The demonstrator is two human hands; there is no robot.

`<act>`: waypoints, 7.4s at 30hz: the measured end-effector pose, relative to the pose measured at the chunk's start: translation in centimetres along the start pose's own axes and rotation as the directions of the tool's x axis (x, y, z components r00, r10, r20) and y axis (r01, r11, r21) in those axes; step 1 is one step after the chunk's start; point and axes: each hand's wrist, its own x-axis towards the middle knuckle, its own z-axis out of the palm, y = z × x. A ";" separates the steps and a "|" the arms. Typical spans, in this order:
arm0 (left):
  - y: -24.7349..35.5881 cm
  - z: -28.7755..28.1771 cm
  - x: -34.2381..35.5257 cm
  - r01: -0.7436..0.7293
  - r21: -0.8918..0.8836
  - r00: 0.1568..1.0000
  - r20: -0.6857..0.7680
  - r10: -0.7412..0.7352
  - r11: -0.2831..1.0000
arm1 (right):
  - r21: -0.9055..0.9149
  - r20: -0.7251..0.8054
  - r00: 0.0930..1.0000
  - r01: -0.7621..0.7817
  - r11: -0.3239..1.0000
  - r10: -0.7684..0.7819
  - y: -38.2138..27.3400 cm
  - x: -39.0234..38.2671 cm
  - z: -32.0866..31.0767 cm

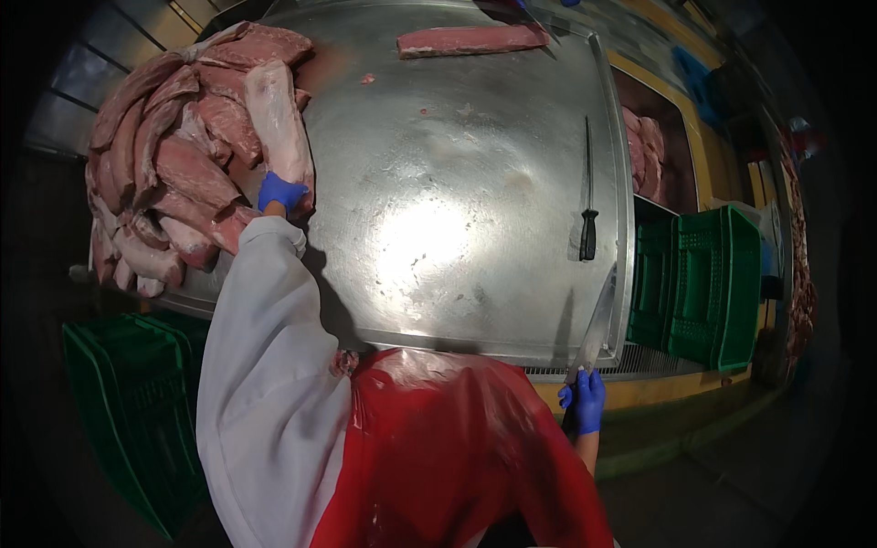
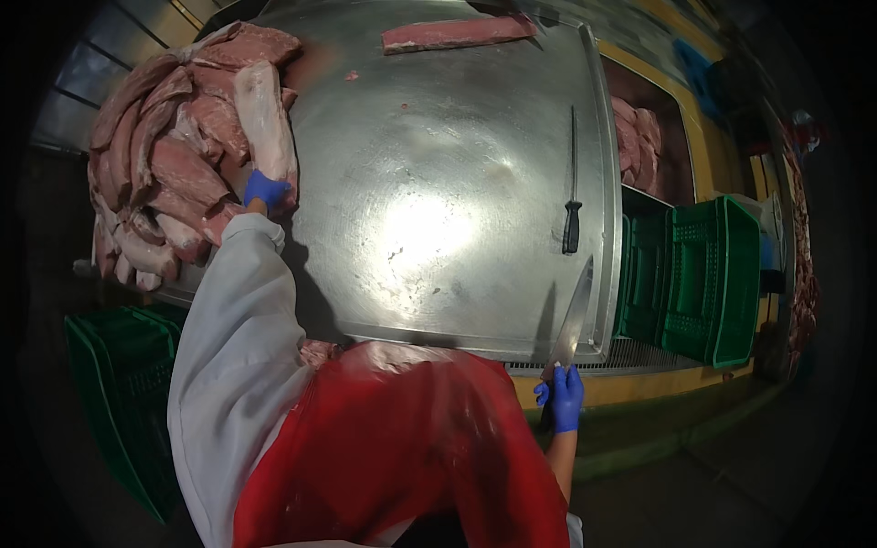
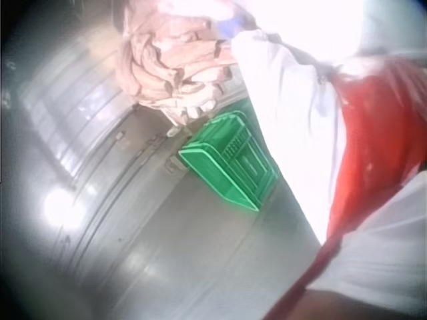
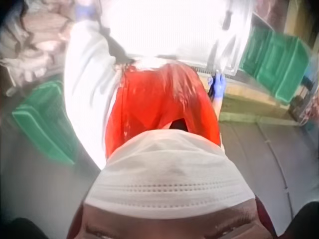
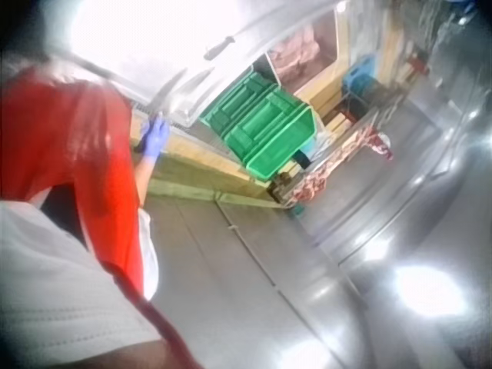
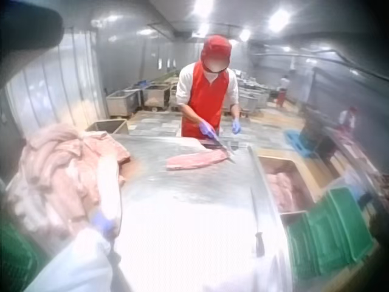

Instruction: The person uses a knife to trim fat and connective tissue from large pork loins on a stainless steel table. They repeatedly cut, lift, and place trimmed pieces into green crates while handling multiple loins in sequence.

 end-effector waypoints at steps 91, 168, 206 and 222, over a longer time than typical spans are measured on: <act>14.7 3.5 -4.0 -0.082 -0.653 0.720 0.484 0.498 0.753 | -0.063 0.119 0.989 0.092 0.994 -0.084 1.0 5.7 6.0; 15.1 11.7 -26.8 -0.789 -0.199 0.613 -0.207 0.762 0.581 | -0.633 0.590 0.797 0.357 0.686 0.130 -0.2 12.3 23.5; 9.0 6.4 -13.9 0.031 -0.587 0.562 0.679 0.472 0.809 | -0.390 0.392 0.911 0.042 0.920 0.125 -5.1 5.8 -5.1; 12.2 14.2 -45.7 -0.844 0.076 0.505 0.449 0.737 0.531 | -0.391 0.556 0.831 0.267 0.881 -0.005 -9.1 13.7 1.7</act>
